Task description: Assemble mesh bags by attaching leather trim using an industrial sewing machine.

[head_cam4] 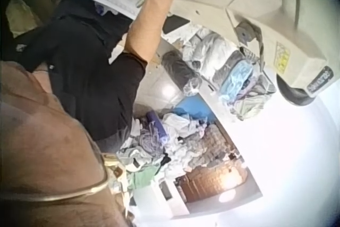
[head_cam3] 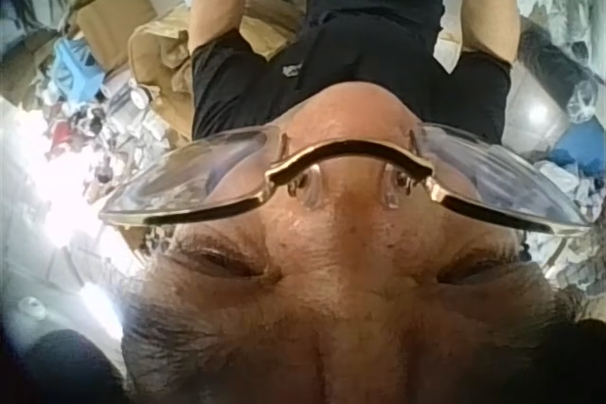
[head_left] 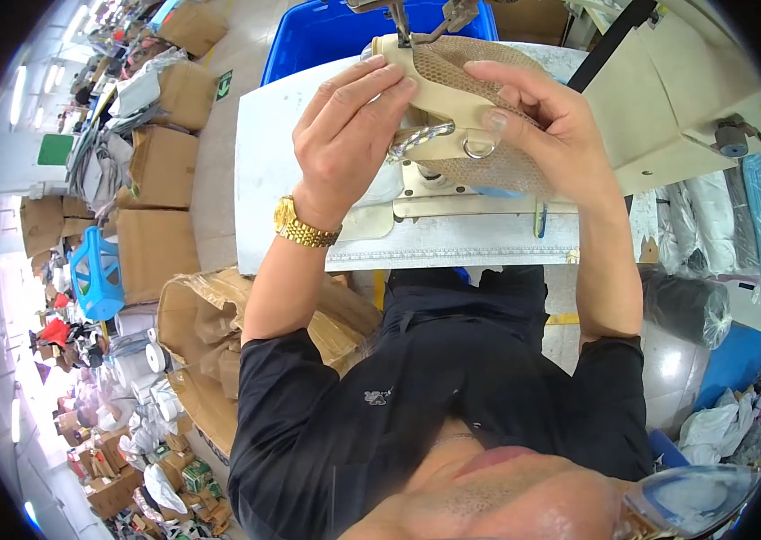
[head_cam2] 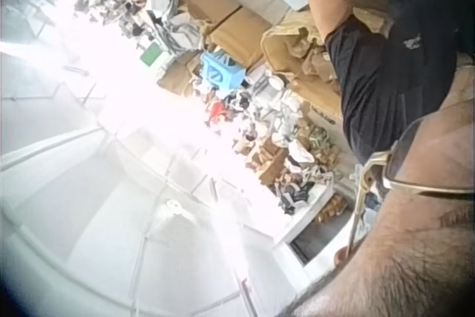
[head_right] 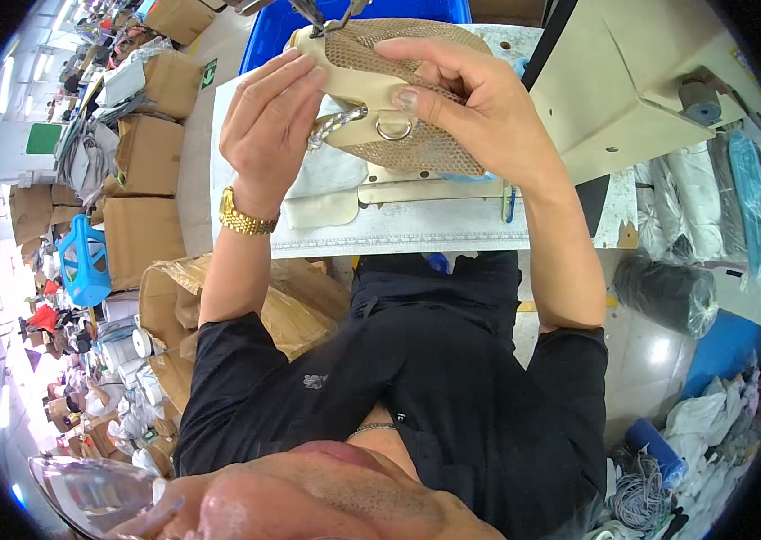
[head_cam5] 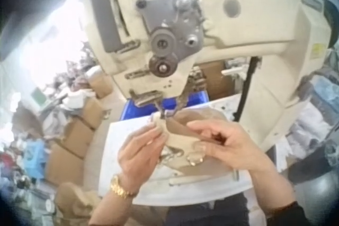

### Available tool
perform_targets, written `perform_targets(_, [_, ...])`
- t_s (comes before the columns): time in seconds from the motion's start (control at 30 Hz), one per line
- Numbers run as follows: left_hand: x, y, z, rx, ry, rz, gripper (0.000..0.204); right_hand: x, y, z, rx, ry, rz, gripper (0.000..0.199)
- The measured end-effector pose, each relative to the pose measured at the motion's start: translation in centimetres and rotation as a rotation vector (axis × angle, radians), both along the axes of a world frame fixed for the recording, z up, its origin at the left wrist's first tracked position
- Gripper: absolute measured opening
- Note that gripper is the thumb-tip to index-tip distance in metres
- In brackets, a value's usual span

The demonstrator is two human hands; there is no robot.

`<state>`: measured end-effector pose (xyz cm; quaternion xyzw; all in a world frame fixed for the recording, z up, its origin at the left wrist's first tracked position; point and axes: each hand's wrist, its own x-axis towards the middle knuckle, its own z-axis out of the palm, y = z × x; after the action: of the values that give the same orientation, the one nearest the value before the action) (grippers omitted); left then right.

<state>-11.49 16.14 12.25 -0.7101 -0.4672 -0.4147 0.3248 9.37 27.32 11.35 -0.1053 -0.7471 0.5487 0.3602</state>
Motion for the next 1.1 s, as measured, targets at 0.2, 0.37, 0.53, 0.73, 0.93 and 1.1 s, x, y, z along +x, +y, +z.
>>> perform_targets(0.2, [0.0,0.2,0.0,-0.004,-0.001,0.01,0.021,-0.1,0.2,-0.2,0.054,-0.018,-0.009,0.039])
perform_targets(0.37, [-0.4,0.5,0.2,0.002,0.0,0.015,0.021,-0.5,0.6,0.0,0.06,-0.038,-0.005,0.039])
perform_targets(0.53, [-0.9,1.2,0.0,-0.008,-0.002,-0.008,0.019,-0.7,0.7,-0.3,0.072,-0.023,-0.02,0.039])
perform_targets(0.73, [-1.3,1.2,0.1,-0.003,0.028,-0.014,0.021,-1.0,0.6,-0.4,0.064,0.007,-0.022,0.038])
perform_targets(0.93, [-0.8,1.5,0.0,-0.008,-0.001,-0.006,0.029,-0.9,1.3,1.3,0.004,-0.041,0.066,0.036])
perform_targets(1.1, [-0.9,1.5,-0.3,0.028,0.018,-0.021,0.03,-0.6,2.7,3.6,0.103,-0.176,0.131,0.04])
